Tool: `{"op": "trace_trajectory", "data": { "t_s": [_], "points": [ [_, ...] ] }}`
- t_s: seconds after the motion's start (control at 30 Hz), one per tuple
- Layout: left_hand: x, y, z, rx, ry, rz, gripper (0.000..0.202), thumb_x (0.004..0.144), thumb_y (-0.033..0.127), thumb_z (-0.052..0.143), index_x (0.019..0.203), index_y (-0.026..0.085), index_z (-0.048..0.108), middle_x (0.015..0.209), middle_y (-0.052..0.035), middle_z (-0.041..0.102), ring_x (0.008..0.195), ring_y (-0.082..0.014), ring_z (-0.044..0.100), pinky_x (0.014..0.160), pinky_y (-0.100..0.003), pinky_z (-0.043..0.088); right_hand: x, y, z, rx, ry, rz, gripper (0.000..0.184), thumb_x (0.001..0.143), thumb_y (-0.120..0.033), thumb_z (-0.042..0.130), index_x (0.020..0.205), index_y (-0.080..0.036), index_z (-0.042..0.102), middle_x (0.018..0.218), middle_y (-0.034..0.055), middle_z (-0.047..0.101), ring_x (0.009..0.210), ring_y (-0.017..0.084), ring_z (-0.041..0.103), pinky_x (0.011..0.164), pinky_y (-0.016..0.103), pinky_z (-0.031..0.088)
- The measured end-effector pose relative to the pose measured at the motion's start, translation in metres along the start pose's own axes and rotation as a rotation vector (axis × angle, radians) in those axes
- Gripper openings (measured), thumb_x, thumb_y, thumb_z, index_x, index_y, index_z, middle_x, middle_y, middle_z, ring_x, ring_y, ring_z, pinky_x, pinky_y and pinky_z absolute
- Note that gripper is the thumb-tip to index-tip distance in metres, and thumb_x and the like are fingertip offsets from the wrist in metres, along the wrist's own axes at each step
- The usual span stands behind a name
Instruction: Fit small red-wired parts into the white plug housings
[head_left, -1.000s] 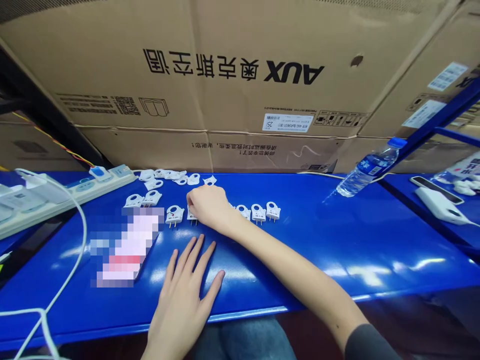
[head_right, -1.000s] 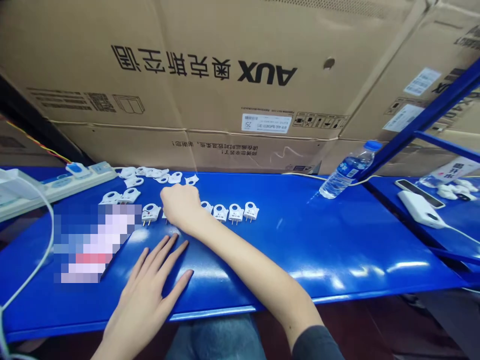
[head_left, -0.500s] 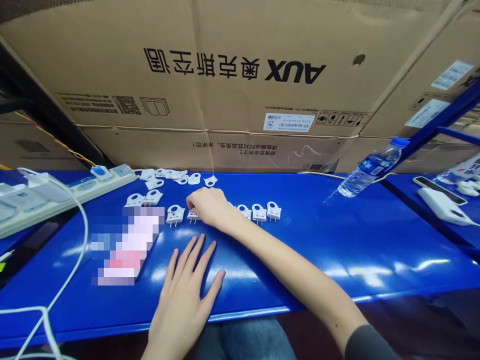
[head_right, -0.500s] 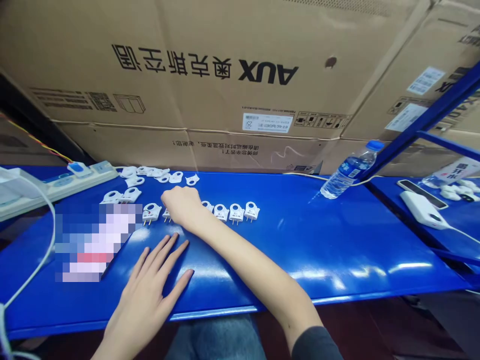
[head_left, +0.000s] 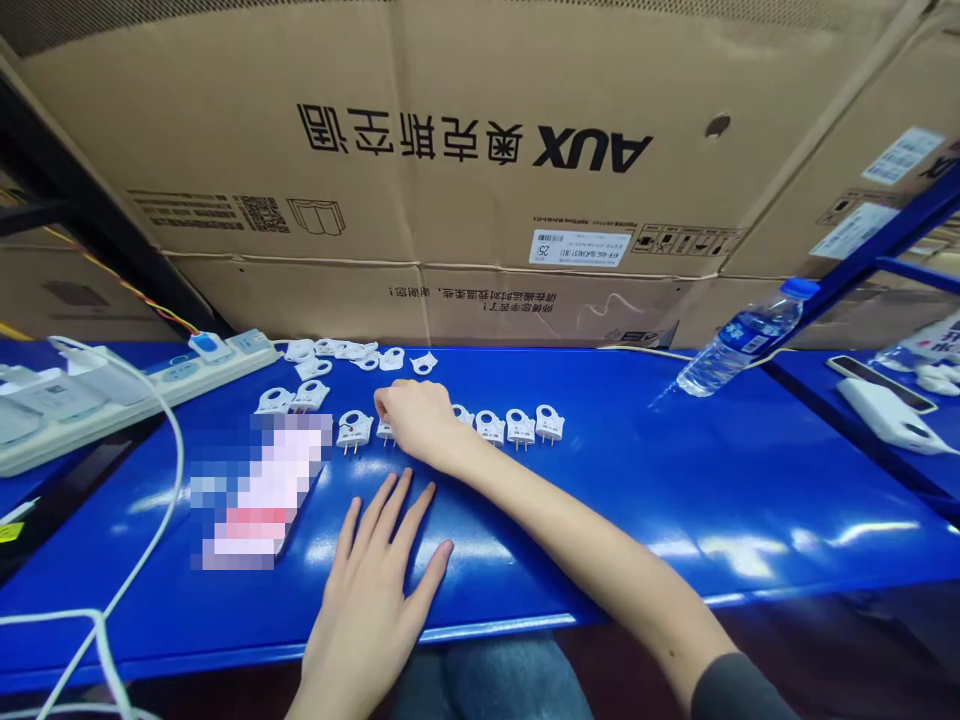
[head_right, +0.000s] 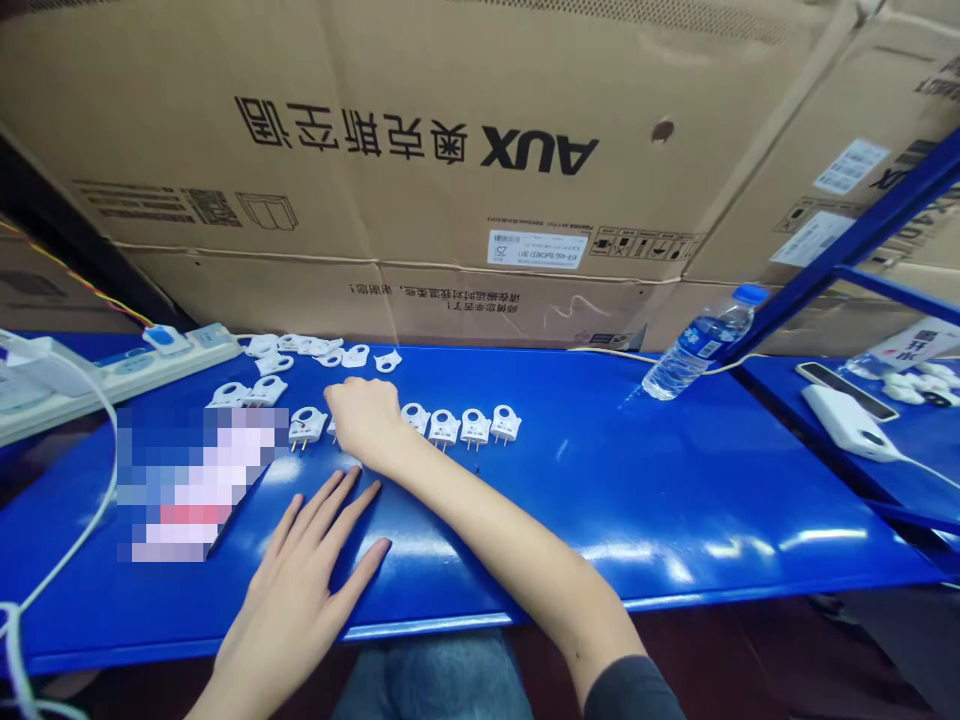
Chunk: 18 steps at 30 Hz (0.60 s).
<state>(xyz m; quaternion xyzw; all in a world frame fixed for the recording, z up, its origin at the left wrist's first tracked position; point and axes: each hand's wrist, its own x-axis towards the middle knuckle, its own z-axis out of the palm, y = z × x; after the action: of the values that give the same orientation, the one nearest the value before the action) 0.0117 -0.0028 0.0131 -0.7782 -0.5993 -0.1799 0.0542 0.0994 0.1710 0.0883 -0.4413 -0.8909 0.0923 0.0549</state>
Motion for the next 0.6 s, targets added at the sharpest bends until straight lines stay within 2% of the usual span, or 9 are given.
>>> {"op": "trace_trajectory", "data": {
  "t_s": [0.2, 0.33, 0.4, 0.5, 0.6],
  "points": [
    [0.0, 0.0, 0.0, -0.004, -0.002, 0.009, 0.054, 0.104, 0.05, 0.045, 0.151, 0.025, 0.049, 0.159, -0.0079, 0.053, 0.15, -0.0296, 0.045, 0.122, -0.062, 0.037, -0.003, -0.004, -0.007, 0.003, -0.026, 0.009, 0.03, 0.094, -0.009, 0.056, 0.117, -0.021, 0.071, 0.111, 0.0087, 0.078, 0.107, 0.024, 0.072, 0.086, 0.032, 0.055],
    [0.0, 0.0, -0.001, -0.01, -0.013, -0.009, 0.055, 0.104, 0.051, 0.045, 0.153, 0.027, 0.048, 0.161, -0.0066, 0.051, 0.151, -0.0292, 0.044, 0.123, -0.062, 0.036, -0.009, 0.006, -0.031, 0.016, -0.063, 0.003, 0.031, 0.098, -0.013, 0.051, 0.12, -0.022, 0.072, 0.117, 0.0103, 0.077, 0.11, 0.024, 0.071, 0.088, 0.033, 0.054],
    [0.0, 0.0, -0.002, -0.016, -0.024, -0.017, 0.055, 0.104, 0.05, 0.044, 0.154, 0.028, 0.046, 0.162, -0.0058, 0.049, 0.152, -0.0285, 0.042, 0.123, -0.061, 0.036, -0.016, 0.017, -0.048, 0.024, -0.127, -0.011, 0.029, 0.095, -0.013, 0.056, 0.114, -0.023, 0.076, 0.115, 0.009, 0.077, 0.107, 0.024, 0.071, 0.087, 0.031, 0.053],
    [0.0, 0.001, -0.003, -0.032, -0.035, -0.022, 0.056, 0.104, 0.05, 0.045, 0.156, 0.029, 0.044, 0.162, -0.0057, 0.049, 0.153, -0.0287, 0.042, 0.124, -0.061, 0.034, -0.026, 0.035, -0.071, 0.049, -0.304, -0.04, 0.017, 0.084, -0.016, 0.072, 0.096, -0.023, 0.082, 0.103, 0.0045, 0.08, 0.092, 0.02, 0.073, 0.078, 0.024, 0.05],
    [0.001, 0.001, -0.003, -0.046, -0.036, -0.029, 0.056, 0.103, 0.05, 0.046, 0.156, 0.029, 0.045, 0.163, -0.0061, 0.049, 0.152, -0.0299, 0.043, 0.124, -0.062, 0.034, -0.032, 0.05, -0.08, 0.079, -0.449, -0.066, 0.012, 0.076, -0.018, 0.081, 0.085, -0.026, 0.084, 0.089, -0.0007, 0.081, 0.084, 0.017, 0.073, 0.071, 0.021, 0.047]
  ]
}}
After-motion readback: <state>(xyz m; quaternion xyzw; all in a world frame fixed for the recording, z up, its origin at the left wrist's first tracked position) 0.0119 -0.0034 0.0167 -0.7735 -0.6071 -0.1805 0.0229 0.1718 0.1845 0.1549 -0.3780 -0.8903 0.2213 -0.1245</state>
